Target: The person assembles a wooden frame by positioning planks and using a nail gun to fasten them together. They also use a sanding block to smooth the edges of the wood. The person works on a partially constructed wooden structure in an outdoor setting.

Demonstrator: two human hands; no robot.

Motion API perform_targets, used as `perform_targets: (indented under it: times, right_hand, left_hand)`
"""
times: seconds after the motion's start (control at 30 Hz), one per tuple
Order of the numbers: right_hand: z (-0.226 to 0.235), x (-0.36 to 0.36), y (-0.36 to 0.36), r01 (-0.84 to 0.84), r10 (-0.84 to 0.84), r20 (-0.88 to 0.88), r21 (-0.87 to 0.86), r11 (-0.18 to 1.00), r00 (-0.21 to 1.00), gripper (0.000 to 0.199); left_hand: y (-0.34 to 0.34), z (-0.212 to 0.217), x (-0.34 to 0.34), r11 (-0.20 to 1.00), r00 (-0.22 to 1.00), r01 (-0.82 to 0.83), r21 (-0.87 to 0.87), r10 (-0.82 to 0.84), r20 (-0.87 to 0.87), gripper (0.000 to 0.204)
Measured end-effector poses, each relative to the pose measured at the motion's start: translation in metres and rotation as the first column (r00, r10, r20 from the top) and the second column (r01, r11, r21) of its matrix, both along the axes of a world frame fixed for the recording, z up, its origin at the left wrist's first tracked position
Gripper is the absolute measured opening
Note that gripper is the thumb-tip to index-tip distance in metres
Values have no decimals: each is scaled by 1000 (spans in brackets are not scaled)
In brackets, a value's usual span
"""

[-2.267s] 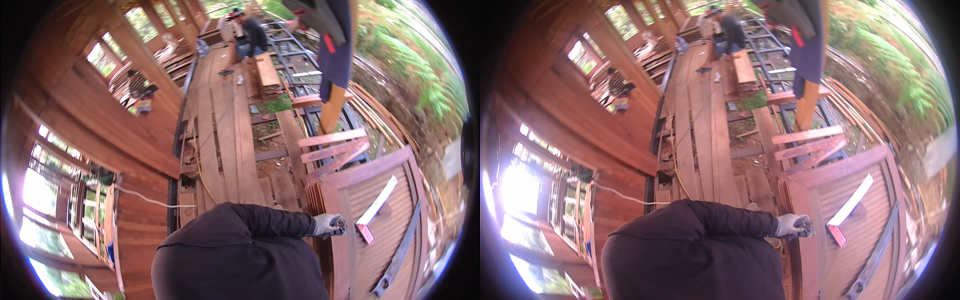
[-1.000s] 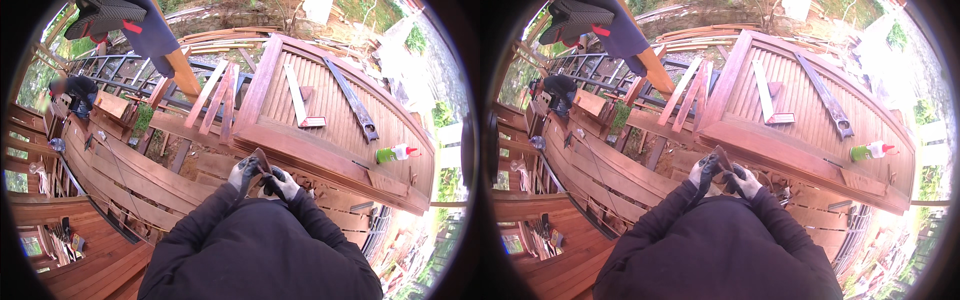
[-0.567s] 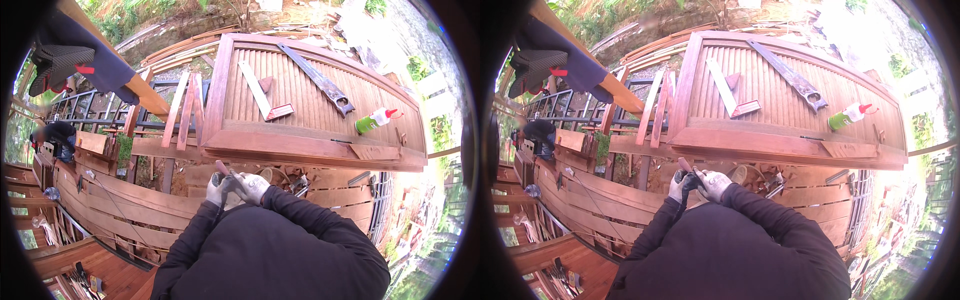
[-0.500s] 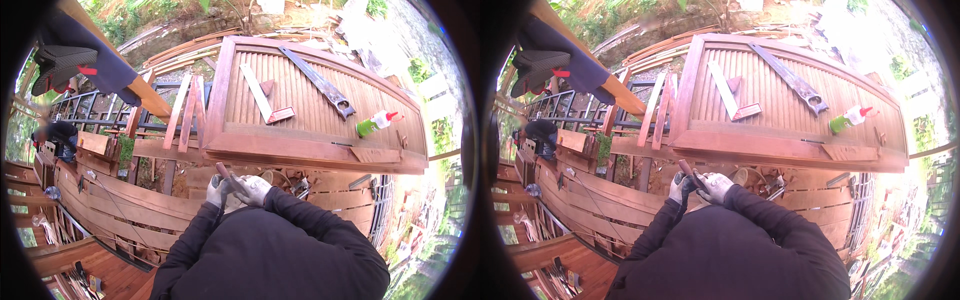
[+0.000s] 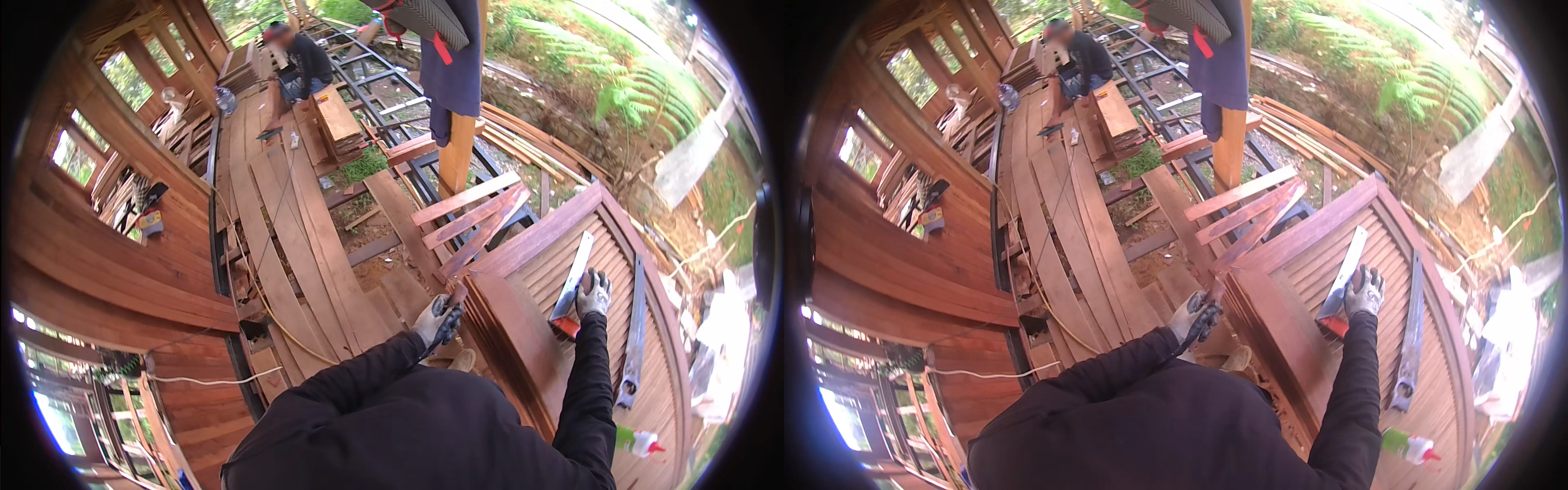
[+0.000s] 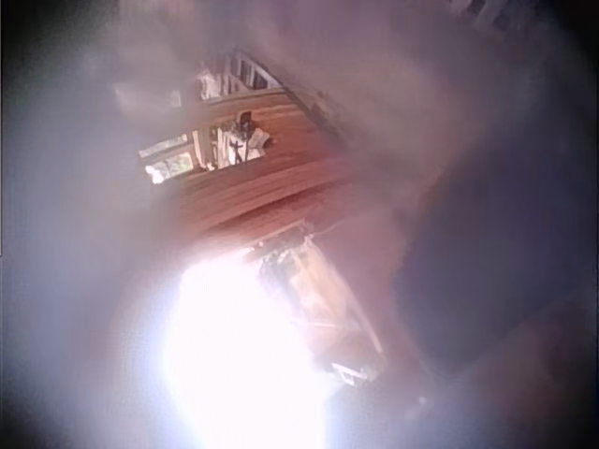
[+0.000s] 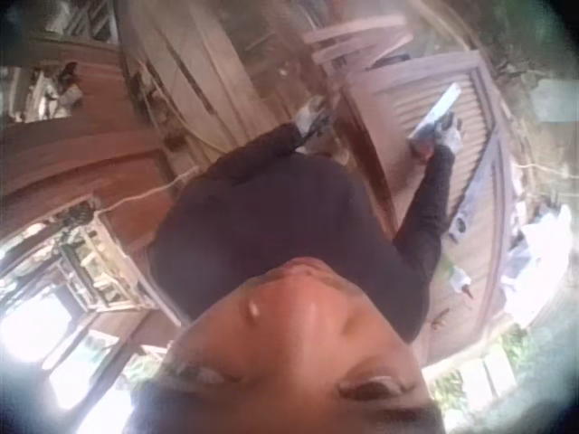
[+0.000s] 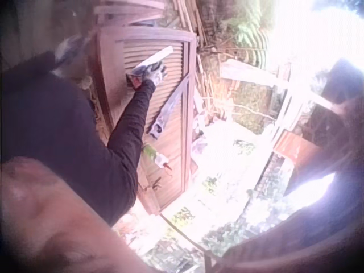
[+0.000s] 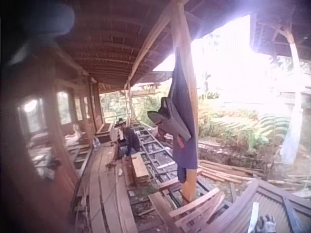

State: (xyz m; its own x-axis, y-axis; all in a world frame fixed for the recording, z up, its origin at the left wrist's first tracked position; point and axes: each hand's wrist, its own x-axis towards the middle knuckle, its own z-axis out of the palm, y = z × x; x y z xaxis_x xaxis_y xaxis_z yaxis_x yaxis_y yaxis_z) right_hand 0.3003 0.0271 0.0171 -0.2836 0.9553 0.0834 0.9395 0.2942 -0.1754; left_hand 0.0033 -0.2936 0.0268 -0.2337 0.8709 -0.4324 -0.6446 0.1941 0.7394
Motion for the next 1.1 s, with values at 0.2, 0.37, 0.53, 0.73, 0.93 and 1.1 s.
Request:
perform_targets:
  times: [0.2, 0.37, 0.53, 0.73, 0.93, 1.1]
  right_hand:
    - [9, 18, 46, -141, 177, 151, -226, 964, 972, 71]
    - [14, 29, 43, -201, 223, 110, -180, 963, 969, 66]
    - [25, 30, 23, -151, 170, 80, -201, 968, 982, 63]
    - [17, 61, 9, -275, 290, 84, -157, 949, 953, 59]
    - [21, 76, 16, -190, 175, -77, -299, 935, 982, 61]
    - [6, 94, 4, -221, 144, -249, -315, 923, 958, 54]
  left_hand:
    - [-11, -19, 29, 992, 981, -127, 22, 129, -144, 16]
    - [-32, -36, 45, 982, 963, -186, 41, 190, -191, 19]
    - [-36, -16, 62, 941, 941, -327, 91, 333, -66, 25]
    - [-26, -9, 59, 946, 955, -295, 137, 298, -3, 24]
    - [-1, 13, 59, 988, 939, -127, 84, 147, -312, 19]
    - [16, 29, 73, 994, 933, -52, 100, 84, -350, 21]
